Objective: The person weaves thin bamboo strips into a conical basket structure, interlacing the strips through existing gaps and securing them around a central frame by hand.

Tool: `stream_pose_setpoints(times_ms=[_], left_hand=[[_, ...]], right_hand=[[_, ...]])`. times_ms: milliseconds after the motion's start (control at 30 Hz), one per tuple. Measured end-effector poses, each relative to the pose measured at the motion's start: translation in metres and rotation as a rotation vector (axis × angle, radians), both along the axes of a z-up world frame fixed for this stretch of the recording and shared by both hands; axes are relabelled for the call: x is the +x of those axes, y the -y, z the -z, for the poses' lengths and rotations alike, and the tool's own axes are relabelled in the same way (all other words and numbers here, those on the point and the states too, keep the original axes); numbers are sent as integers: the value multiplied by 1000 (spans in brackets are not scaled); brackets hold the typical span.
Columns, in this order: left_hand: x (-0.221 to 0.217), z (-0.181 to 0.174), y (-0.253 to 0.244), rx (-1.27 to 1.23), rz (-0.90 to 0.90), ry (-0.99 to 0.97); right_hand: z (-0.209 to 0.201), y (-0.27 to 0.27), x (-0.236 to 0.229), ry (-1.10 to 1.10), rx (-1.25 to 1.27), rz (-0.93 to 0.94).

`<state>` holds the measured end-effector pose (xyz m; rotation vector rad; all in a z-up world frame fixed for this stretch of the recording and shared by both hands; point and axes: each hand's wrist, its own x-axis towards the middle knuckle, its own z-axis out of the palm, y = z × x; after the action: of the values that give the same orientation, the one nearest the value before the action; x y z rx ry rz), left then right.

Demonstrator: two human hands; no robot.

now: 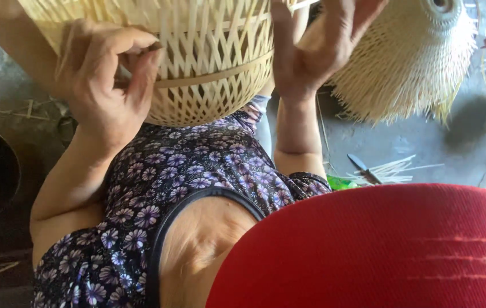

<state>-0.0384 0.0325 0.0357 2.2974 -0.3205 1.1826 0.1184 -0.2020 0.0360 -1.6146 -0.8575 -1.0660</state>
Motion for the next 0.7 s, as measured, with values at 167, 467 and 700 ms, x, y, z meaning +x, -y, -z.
stream_pose_setpoints(times_ms=[167,467,700], left_hand=[[8,33,-18,-130,79,104],[29,102,-125,-116,-255,-198],[82,151,-160,-88,-225,-400]], right_hand=[[60,41,23,-159,261,139],[155,80,44,-799,403,16],[164,70,57,-795,426,-170]])
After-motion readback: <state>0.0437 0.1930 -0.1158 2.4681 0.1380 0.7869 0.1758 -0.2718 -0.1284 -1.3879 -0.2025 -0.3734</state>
